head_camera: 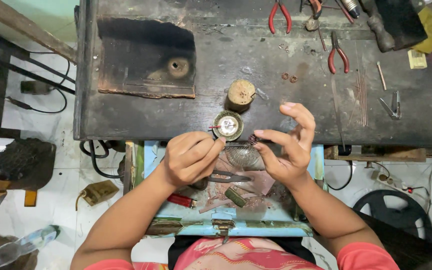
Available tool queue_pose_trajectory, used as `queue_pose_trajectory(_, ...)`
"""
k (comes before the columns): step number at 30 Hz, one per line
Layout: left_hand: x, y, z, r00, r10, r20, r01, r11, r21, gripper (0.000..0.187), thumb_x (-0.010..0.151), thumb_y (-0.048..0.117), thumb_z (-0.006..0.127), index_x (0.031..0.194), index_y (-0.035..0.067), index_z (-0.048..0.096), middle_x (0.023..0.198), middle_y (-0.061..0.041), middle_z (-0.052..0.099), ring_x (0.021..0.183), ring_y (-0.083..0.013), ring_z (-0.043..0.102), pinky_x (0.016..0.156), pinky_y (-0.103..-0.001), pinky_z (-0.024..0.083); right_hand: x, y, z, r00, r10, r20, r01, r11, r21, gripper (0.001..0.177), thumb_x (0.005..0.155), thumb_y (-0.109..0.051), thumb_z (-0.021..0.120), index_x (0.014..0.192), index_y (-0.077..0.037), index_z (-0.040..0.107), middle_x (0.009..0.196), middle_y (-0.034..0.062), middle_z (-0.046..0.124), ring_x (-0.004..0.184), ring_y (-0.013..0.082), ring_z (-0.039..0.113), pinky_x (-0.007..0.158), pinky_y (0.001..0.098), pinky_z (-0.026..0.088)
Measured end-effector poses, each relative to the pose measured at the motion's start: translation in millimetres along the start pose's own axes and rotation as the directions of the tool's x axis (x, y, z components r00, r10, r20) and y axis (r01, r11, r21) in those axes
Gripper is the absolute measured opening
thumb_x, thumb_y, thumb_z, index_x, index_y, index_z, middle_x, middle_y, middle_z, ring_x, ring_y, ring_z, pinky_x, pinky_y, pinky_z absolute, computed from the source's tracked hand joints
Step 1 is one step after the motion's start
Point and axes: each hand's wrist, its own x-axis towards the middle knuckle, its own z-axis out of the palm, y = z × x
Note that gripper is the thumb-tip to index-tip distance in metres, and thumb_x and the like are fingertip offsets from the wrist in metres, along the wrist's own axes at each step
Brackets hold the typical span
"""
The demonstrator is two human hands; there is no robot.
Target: Soldering and assembling small jewelry components using a blowtorch and hand tools
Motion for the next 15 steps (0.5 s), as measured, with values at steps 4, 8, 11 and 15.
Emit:
queue_pose_trajectory(4,-0.6,-3.4,-1.7,1.000,-0.001,0.018,0.002,1.000,-0.015,0.015,0.094,0.001,0.060,0.089,-0.006,0.073,0.081,-0.015,0.062,0.061,-0.0311,0.062,0.051,-0.039,0.053,-0.6,-3.6,-0.5,0.999,0.026,0.023,-0.026,1.000,0.006,0.020,0.094,-0.023,0.079,0.101,-0.005,0.076,0.129,0.0244,0.052,0.125,0.0484,0.050,0.111,0.0578,0.040)
queue_pose_trajectory(8,-15.7,-13.2,-3.6,1.000,-0.028,0.002,0.028,1.000,0.011,0.010,0.090,0.000,0.064,0.086,-0.004,0.072,0.078,-0.014,0.061,0.059,-0.0309,0.062,0.051,-0.039,0.053,-3.0,-6.9,-2.2,0.998,0.044,0.037,-0.043,0.999,-0.009,0.023,0.094,-0.024,0.079,0.099,-0.003,0.074,0.126,0.0226,0.054,0.123,0.0477,0.051,0.110,0.0595,0.040)
queue_pose_trajectory(11,-45.1,-38.5,-8.7,0.997,-0.042,-0.063,0.050,0.990,0.135,0.015,0.092,0.012,0.067,0.087,-0.001,0.073,0.076,-0.011,0.060,0.058,-0.0257,0.060,0.052,-0.038,0.052,-0.3,-13.5,-1.2,0.998,0.043,0.041,-0.042,0.999,-0.022,0.023,0.093,-0.025,0.081,0.098,-0.005,0.072,0.126,0.0201,0.052,0.124,0.0465,0.050,0.110,0.0589,0.040)
queue_pose_trajectory(15,-19.4,-61.8,-36.2,0.975,-0.219,0.030,0.185,0.884,0.429,0.013,0.098,0.009,0.064,0.093,-0.001,0.072,0.080,-0.010,0.056,0.066,-0.0285,0.061,0.061,-0.038,0.053,5.4,-36.9,-2.1,0.998,0.038,0.049,-0.036,0.998,-0.056,0.023,0.087,-0.026,0.085,0.094,-0.008,0.073,0.126,0.0185,0.052,0.124,0.0475,0.051,0.109,0.0574,0.043)
